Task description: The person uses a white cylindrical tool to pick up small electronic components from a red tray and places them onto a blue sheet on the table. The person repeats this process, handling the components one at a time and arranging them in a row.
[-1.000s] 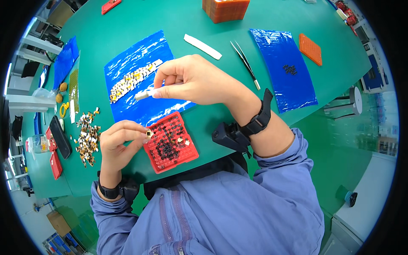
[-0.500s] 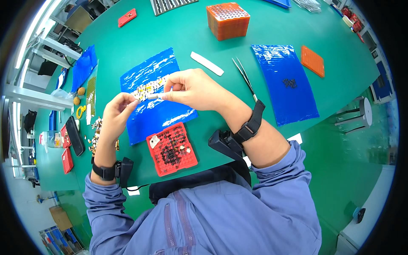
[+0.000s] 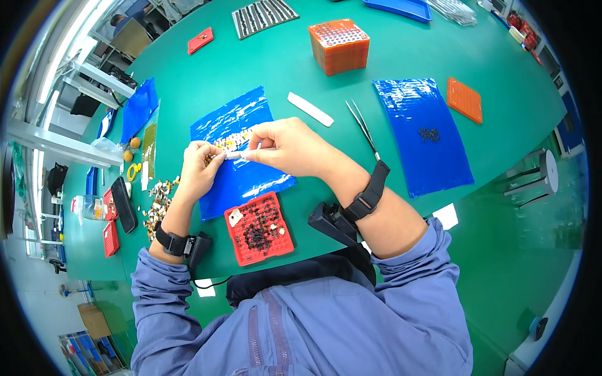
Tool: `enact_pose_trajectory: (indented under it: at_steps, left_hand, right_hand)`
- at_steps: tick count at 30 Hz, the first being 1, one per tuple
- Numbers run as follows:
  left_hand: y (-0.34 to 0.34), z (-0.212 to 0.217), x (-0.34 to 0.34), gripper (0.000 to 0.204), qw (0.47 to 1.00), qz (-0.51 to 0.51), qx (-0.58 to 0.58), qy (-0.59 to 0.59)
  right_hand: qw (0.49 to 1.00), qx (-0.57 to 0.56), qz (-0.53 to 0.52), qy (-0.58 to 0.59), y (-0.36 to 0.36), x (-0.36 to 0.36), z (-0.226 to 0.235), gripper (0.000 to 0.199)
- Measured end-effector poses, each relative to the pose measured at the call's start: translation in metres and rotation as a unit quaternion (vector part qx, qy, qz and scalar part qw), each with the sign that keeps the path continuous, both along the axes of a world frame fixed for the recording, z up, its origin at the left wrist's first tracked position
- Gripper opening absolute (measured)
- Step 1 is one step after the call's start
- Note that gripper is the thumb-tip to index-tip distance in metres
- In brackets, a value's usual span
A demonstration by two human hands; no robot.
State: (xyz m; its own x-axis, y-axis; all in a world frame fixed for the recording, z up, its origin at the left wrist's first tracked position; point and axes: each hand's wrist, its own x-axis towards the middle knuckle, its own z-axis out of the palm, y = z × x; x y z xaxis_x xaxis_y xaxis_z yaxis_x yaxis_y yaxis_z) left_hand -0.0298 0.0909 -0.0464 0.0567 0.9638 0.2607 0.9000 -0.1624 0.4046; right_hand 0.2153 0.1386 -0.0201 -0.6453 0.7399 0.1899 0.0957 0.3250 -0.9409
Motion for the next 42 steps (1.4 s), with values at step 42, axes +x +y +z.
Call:
enact_pose_trajectory:
  at_steps: [42]
  left_hand:
    - [-0.098, 0.068, -0.019, 0.009, 0.902, -0.064, -0.110, -0.412]
  right_hand:
    - [0.988, -0.098, 0.121, -0.005, -0.010, 0.002, 0.011, 0.012]
